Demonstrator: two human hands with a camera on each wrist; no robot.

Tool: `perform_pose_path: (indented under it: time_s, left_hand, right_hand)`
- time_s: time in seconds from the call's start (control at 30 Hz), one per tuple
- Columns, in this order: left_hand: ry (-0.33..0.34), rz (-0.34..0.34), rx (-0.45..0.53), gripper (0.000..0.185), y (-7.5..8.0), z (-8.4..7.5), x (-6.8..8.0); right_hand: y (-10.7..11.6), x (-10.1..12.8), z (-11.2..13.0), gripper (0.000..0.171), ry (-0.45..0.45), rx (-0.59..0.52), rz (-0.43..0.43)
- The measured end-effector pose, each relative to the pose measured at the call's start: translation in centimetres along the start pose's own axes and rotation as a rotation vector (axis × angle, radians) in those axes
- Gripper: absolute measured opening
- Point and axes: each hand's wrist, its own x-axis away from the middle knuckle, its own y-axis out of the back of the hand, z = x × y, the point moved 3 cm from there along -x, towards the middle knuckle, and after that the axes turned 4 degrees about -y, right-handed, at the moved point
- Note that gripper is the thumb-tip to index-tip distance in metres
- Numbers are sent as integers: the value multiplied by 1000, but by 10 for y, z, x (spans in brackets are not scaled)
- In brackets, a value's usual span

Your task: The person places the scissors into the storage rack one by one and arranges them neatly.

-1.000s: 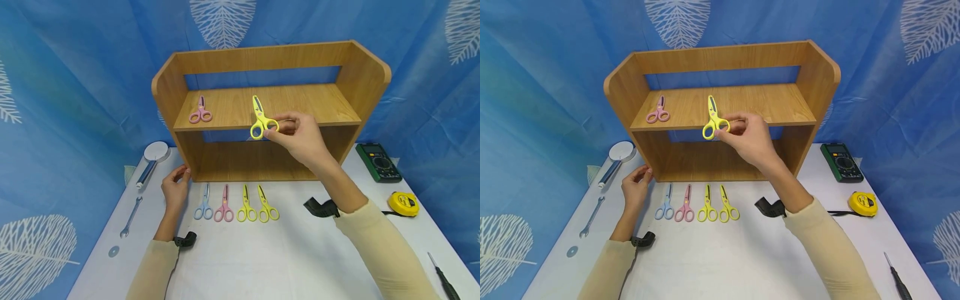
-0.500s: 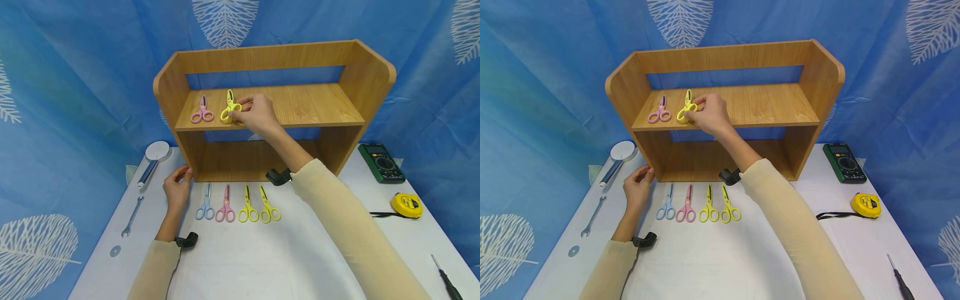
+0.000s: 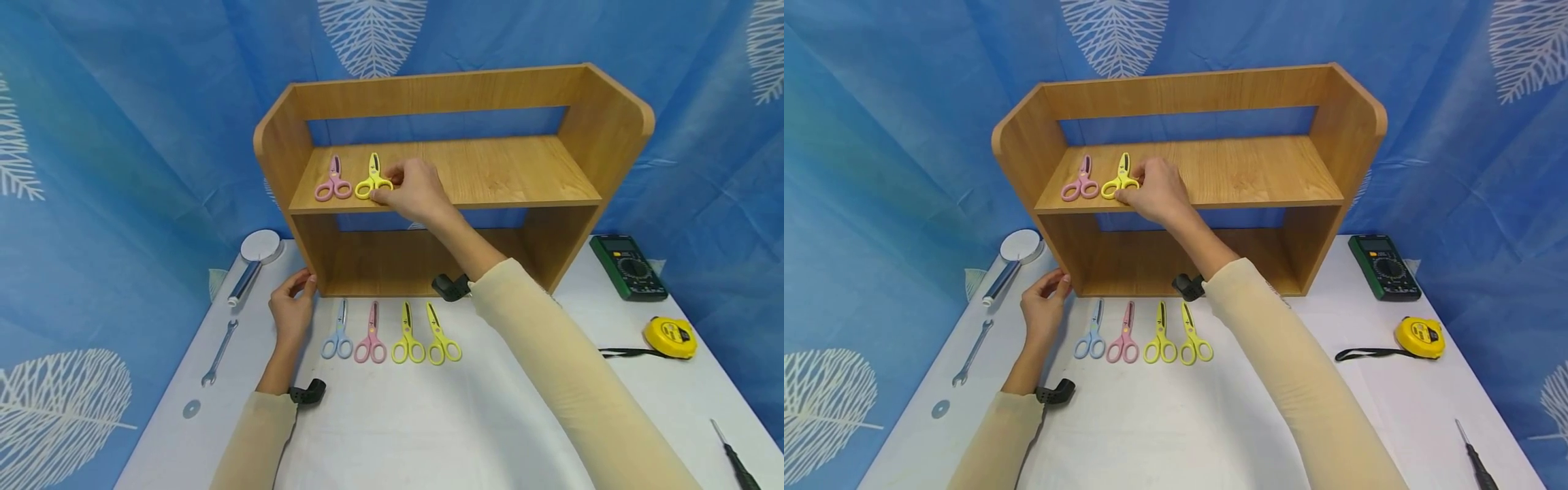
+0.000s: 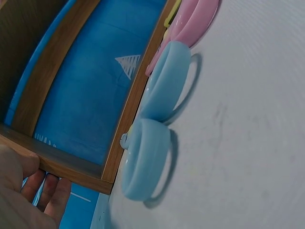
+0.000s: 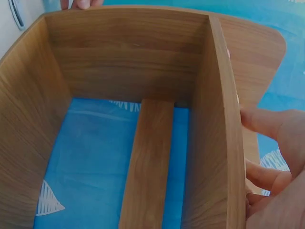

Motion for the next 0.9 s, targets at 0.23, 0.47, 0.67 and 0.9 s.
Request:
perform_pose_path:
  time_s: [0.23, 0.47, 0.67, 0.9]
  left_hand:
    - [-5, -2, -4, 24, -2, 1, 1]
    - [-14, 3, -3, 25, -1, 1, 3]
    - [-34, 7, -18, 24, 2, -1, 1]
    - [-41, 18, -20, 24, 0, -2, 1]
  right_hand:
    - [16, 18, -9, 53, 19, -34, -30]
    - [45, 66, -32, 49, 84, -38, -62]
    - [56, 108, -74, 47, 87, -27, -39]
    - [39, 150, -135, 50, -4, -21, 0]
